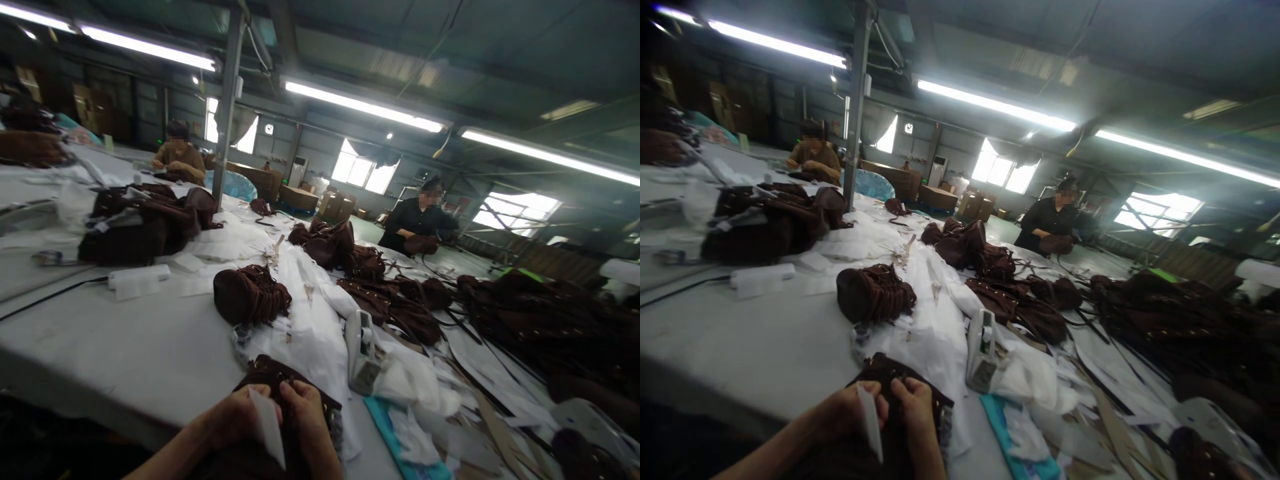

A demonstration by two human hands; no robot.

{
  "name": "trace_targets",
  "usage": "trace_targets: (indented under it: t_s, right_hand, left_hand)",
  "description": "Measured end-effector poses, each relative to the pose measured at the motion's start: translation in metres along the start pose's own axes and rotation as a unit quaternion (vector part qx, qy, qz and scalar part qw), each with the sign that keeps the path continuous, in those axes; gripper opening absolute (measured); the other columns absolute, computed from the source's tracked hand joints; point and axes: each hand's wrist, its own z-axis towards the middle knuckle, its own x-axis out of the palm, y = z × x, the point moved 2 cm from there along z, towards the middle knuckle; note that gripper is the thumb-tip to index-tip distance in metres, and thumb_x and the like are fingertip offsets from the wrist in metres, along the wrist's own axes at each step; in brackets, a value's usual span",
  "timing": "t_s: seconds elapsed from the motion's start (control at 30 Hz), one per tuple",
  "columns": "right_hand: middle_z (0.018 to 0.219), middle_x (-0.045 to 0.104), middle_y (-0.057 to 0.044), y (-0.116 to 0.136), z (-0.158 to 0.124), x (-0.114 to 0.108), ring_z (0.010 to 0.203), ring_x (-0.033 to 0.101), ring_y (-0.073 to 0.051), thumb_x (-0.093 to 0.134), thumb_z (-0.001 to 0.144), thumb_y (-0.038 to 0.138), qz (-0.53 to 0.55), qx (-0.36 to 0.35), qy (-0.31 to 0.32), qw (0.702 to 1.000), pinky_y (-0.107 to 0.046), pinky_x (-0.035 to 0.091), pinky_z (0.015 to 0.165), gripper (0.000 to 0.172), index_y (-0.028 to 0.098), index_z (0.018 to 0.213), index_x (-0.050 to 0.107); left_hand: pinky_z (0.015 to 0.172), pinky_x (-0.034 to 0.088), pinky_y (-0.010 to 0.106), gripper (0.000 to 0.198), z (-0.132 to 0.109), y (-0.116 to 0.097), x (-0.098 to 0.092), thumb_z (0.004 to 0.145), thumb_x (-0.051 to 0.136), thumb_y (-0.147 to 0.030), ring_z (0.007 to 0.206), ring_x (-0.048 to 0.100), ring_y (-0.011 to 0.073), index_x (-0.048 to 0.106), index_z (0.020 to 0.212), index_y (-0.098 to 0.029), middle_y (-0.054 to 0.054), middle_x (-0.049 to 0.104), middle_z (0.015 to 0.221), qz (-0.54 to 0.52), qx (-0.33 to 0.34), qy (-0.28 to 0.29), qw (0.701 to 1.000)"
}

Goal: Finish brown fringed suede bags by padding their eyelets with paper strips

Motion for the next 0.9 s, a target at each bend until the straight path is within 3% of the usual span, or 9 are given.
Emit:
trace_targets:
  t_s: [0.2, 0.3, 0.37, 0.5, 0.6, 0.7, 0.8, 0.9]
  right_hand:
    - [0.058, 0.064, -0.002, 0.017, -0.001, -0.016, 0.050, 0.056, -0.011, 0.081, 0.057, 0.043, 0.036, 0.067, 0.037, 0.996, -0.022, 0.041, 0.051, 0.037, 0.011, 0.068, 0.067]
    - [0.054, 0.062, -0.001, 0.024, -0.002, -0.018, 0.047, 0.053, -0.009, 0.080, 0.057, 0.041, 0.030, 0.080, 0.040, 0.996, -0.020, 0.038, 0.049, 0.034, 0.011, 0.066, 0.066]
    - [0.051, 0.059, 0.001, 0.029, -0.004, -0.017, 0.045, 0.050, -0.007, 0.079, 0.057, 0.040, 0.018, 0.078, 0.037, 0.996, -0.019, 0.036, 0.047, 0.032, 0.011, 0.062, 0.065]
    - [0.048, 0.058, 0.001, 0.043, -0.006, -0.015, 0.043, 0.047, -0.006, 0.079, 0.057, 0.037, -0.041, 0.056, 0.032, 0.997, -0.019, 0.033, 0.045, 0.030, 0.011, 0.058, 0.064]
    - [0.052, 0.062, -0.001, 0.053, -0.004, -0.016, 0.044, 0.051, -0.009, 0.078, 0.057, 0.033, -0.108, 0.039, 0.007, 0.993, -0.021, 0.035, 0.045, 0.027, 0.010, 0.068, 0.068]
    - [0.052, 0.064, 0.000, 0.058, -0.004, -0.011, 0.044, 0.054, -0.012, 0.075, 0.058, 0.027, -0.171, 0.015, -0.036, 0.985, -0.022, 0.037, 0.045, 0.029, 0.011, 0.081, 0.068]
    - [0.050, 0.062, 0.001, 0.056, -0.015, 0.003, 0.046, 0.055, -0.014, 0.071, 0.062, 0.026, -0.226, -0.014, -0.080, 0.971, -0.024, 0.038, 0.047, 0.025, 0.012, 0.082, 0.068]
    - [0.064, 0.069, -0.004, 0.047, -0.038, 0.021, 0.061, 0.064, -0.020, 0.065, 0.072, 0.031, -0.309, -0.084, -0.126, 0.939, -0.028, 0.043, 0.061, 0.023, 0.016, 0.089, 0.070]
  left_hand:
    - [0.046, 0.031, 0.019, 0.020, 0.001, -0.003, 0.009, 0.062, 0.063, -0.017, 0.050, 0.049, 0.0104, 0.069, 0.080, -0.011, 0.005, 0.066, 0.064, 0.057, -0.035, -0.014, 0.998]
    - [0.048, 0.032, 0.020, 0.024, 0.000, -0.004, 0.011, 0.069, 0.069, -0.029, 0.052, 0.049, 0.0107, 0.071, 0.086, -0.012, 0.004, 0.065, 0.065, 0.089, -0.039, -0.012, 0.995]
    - [0.052, 0.035, 0.021, 0.022, 0.000, -0.003, 0.013, 0.067, 0.072, -0.029, 0.055, 0.051, 0.0116, 0.071, 0.081, -0.012, 0.004, 0.064, 0.067, 0.112, -0.030, -0.016, 0.993]
    - [0.051, 0.033, 0.022, 0.010, 0.007, 0.000, 0.015, 0.061, 0.074, -0.019, 0.051, 0.047, 0.0115, 0.071, 0.068, -0.012, 0.001, 0.061, 0.060, 0.180, -0.040, -0.091, 0.979]
    - [0.046, 0.027, 0.023, 0.003, 0.014, 0.003, 0.015, 0.059, 0.071, -0.011, 0.045, 0.042, 0.0098, 0.069, 0.061, -0.012, -0.002, 0.057, 0.053, 0.196, -0.039, -0.140, 0.970]
    - [0.051, 0.033, 0.023, 0.007, 0.019, 0.005, 0.016, 0.065, 0.068, -0.016, 0.052, 0.051, 0.0134, 0.071, 0.070, -0.012, 0.001, 0.063, 0.059, 0.179, -0.035, -0.162, 0.970]
    - [0.060, 0.042, 0.025, 0.016, 0.021, 0.005, 0.018, 0.069, 0.069, -0.026, 0.062, 0.060, 0.0179, 0.070, 0.076, -0.012, 0.005, 0.067, 0.065, 0.077, -0.041, -0.171, 0.981]
    - [0.059, 0.045, 0.026, 0.023, 0.019, 0.003, 0.021, 0.070, 0.070, -0.035, 0.060, 0.061, 0.0183, 0.067, 0.071, -0.012, 0.005, 0.066, 0.062, -0.016, -0.054, -0.177, 0.983]
